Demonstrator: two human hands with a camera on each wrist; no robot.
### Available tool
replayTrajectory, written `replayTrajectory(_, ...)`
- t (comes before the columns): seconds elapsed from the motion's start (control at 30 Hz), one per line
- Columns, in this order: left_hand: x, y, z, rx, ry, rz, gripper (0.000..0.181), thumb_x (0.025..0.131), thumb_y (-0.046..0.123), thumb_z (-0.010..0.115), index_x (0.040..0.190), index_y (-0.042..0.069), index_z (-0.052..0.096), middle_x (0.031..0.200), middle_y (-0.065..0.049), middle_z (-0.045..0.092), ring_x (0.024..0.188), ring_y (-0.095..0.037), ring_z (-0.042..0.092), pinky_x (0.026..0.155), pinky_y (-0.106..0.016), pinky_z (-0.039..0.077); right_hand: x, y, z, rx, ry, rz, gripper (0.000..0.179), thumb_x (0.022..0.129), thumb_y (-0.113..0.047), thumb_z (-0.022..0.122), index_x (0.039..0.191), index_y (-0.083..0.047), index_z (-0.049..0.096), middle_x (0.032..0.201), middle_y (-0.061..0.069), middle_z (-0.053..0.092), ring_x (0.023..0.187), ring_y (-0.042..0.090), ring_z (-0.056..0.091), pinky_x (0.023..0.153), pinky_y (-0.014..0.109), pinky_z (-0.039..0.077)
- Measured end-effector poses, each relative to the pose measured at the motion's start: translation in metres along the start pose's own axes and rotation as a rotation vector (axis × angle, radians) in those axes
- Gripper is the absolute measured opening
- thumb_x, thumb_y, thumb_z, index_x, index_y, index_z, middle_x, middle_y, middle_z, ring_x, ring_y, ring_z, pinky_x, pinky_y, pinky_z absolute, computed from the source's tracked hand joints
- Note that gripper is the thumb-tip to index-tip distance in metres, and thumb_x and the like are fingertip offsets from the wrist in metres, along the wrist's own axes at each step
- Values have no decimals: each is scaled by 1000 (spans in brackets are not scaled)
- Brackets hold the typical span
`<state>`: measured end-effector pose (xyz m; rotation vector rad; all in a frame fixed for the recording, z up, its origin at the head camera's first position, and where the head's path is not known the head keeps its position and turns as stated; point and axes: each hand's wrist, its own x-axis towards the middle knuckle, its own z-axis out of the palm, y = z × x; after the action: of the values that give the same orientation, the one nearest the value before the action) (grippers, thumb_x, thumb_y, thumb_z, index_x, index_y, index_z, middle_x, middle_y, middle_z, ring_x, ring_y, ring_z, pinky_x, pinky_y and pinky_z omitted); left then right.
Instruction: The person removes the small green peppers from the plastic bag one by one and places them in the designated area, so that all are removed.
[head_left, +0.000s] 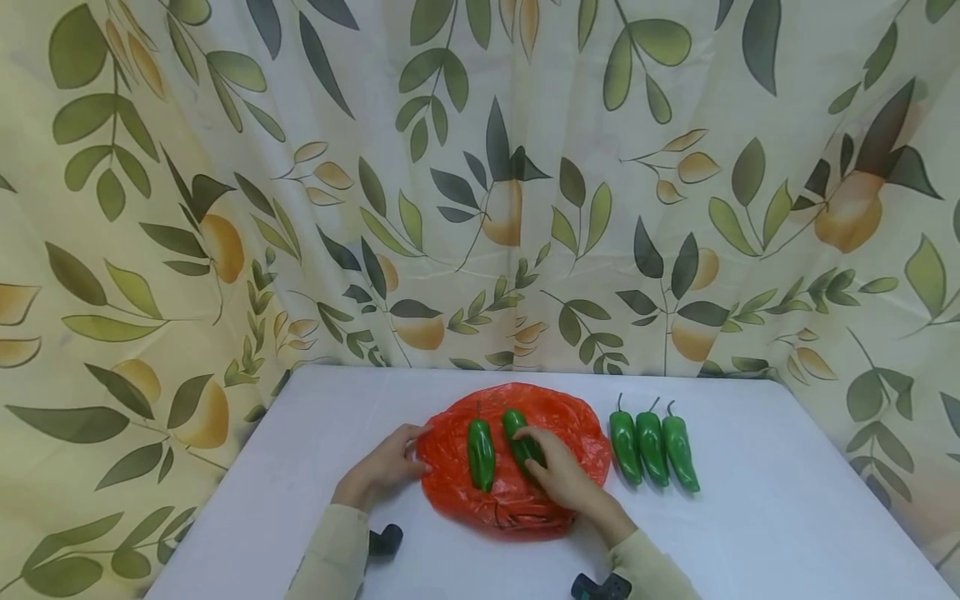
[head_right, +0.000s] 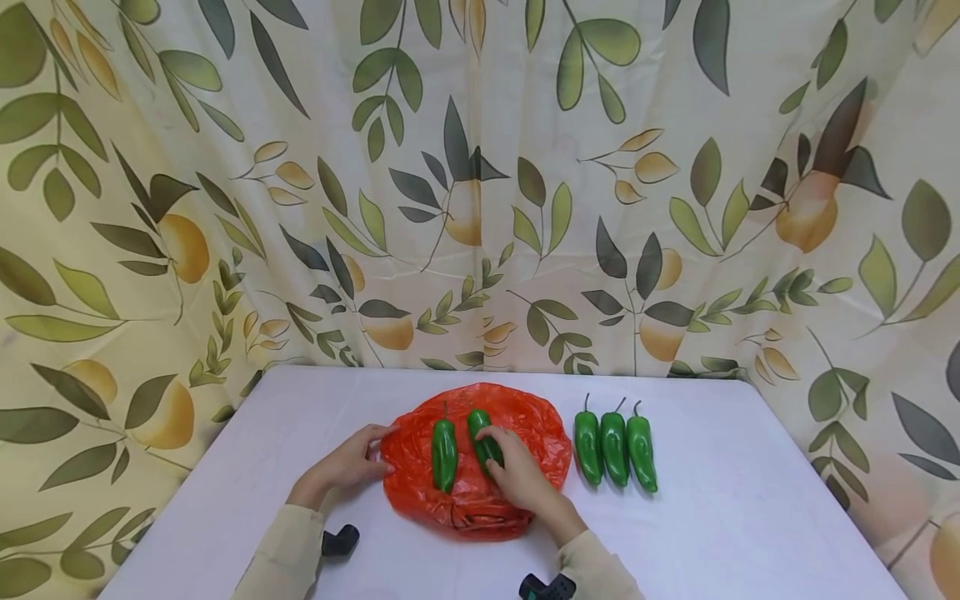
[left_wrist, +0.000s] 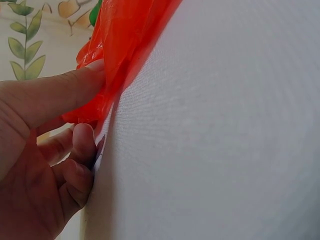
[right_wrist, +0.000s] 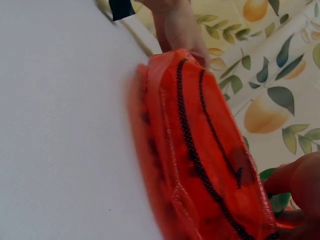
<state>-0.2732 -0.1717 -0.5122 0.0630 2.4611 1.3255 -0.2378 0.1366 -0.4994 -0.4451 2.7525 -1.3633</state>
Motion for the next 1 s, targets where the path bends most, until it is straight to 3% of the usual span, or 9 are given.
replayTrajectory(0.13,0,-1,0,6,1,11,65,84,15,80,143,26,56,142,-3,53,138,-35,43,113,-68,36,3,0,-4,23,35,8,43,95,4,61,132,-16,51,135,15,56,128,37,54,108,62,46)
replayTrajectory(0.27,0,0,0,-16,3,12,66,83,13,80,144,25,56,143,-3,53,142,-37,40,114,-70,33,4,0,-8,20,28,26,69,94,4,62,152,-25,38,145,18,47,133,38,50,108,64,45)
replayTrajectory(0.37,0,0,1,-19,3,9,67,83,13,80,145,26,55,144,-3,52,143,-38,39,114,-70,33,3,-1,-10,18,12,31,80,94,4,61,158,-33,31,146,18,45,134,38,48,108,64,45)
replayTrajectory(0.7,0,-1,0,-9,-1,12,66,84,14,80,144,25,55,142,-2,53,139,-35,42,114,-68,35,2,-11,-16,82,35,84,62,96,-2,53,150,-28,41,137,20,44,126,38,49,101,63,51)
replayTrajectory(1.0,-1,1,-1,5,-4,23,66,84,14,80,144,26,55,142,-2,53,140,-35,41,114,-67,36,2,-11,-18,87,53,27,52,102,-9,55,148,-30,41,144,18,45,133,40,47,104,64,49)
